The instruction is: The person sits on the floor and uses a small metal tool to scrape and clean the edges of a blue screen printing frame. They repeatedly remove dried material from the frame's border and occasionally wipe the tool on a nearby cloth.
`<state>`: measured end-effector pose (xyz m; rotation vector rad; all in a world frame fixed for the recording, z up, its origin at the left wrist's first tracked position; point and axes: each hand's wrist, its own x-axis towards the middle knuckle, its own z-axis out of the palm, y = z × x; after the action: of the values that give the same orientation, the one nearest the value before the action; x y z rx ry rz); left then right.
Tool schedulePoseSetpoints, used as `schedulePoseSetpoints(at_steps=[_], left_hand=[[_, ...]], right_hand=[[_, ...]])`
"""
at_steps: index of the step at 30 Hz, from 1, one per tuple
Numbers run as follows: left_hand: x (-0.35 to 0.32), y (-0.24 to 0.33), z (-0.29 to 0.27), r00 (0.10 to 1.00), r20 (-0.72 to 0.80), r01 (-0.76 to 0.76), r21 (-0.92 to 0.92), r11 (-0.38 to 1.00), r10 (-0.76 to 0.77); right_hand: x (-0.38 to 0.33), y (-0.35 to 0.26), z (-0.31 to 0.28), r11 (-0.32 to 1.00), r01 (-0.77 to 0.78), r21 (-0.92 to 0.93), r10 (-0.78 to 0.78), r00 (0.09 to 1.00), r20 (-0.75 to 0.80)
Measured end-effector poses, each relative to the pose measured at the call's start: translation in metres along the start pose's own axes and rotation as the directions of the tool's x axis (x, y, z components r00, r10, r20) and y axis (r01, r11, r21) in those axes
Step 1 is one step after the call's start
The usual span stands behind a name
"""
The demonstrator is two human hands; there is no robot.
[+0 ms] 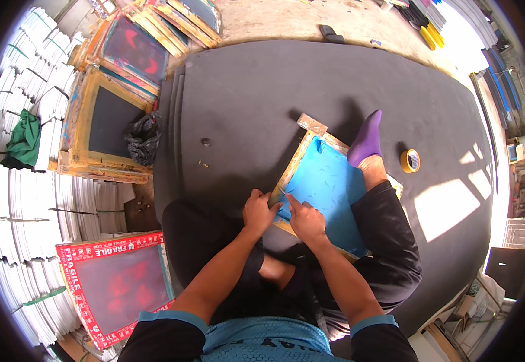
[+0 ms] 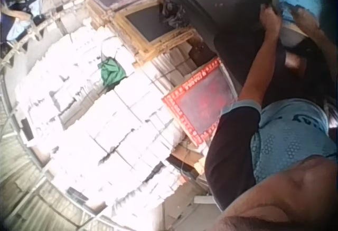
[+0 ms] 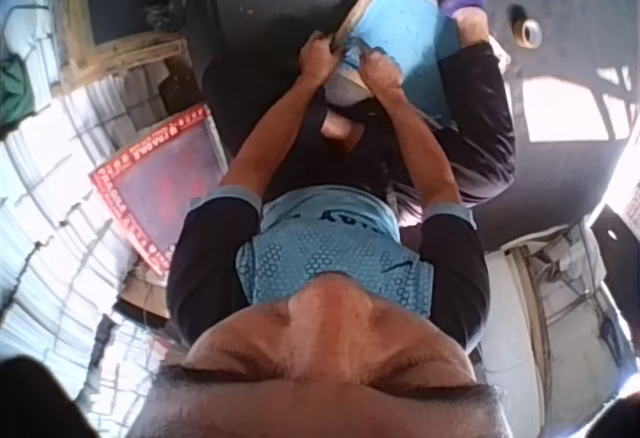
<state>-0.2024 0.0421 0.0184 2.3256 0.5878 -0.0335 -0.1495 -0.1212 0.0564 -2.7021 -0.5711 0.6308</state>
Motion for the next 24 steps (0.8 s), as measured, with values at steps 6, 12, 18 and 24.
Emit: schedulePoseSetpoints(at_steps=[6,12,18,24], left_hand=[[-0.003,-0.004,-0.002,0.999,0.039,-0.029,0.048,0.998,0.027],[-0.001,-0.006,-0.002,0.999,0.053,-0.003,0.063,0.998,-0.001],[0.001,-0.006,0.000,0.996,0.086,-0.021,0.076,0.997,0.015],[0.003,-0.009,0.005,0.996,0.088,-0.006,0.039,0.999,0.002]], right_hand=[[0.003,-0.015,-0.006,0.996,-0.023,-0.083,0.025,0.999,0.024],[0.004,-0.032,-0.027,0.989,-0.050,-0.138,0.068,0.990,0.127],[0.003,-0.027,-0.020,0.988,-0.067,-0.140,0.089,0.984,0.157],[0.006,-0.027,-0.007,0.978,-0.022,-0.207,0.046,0.993,0.110]])
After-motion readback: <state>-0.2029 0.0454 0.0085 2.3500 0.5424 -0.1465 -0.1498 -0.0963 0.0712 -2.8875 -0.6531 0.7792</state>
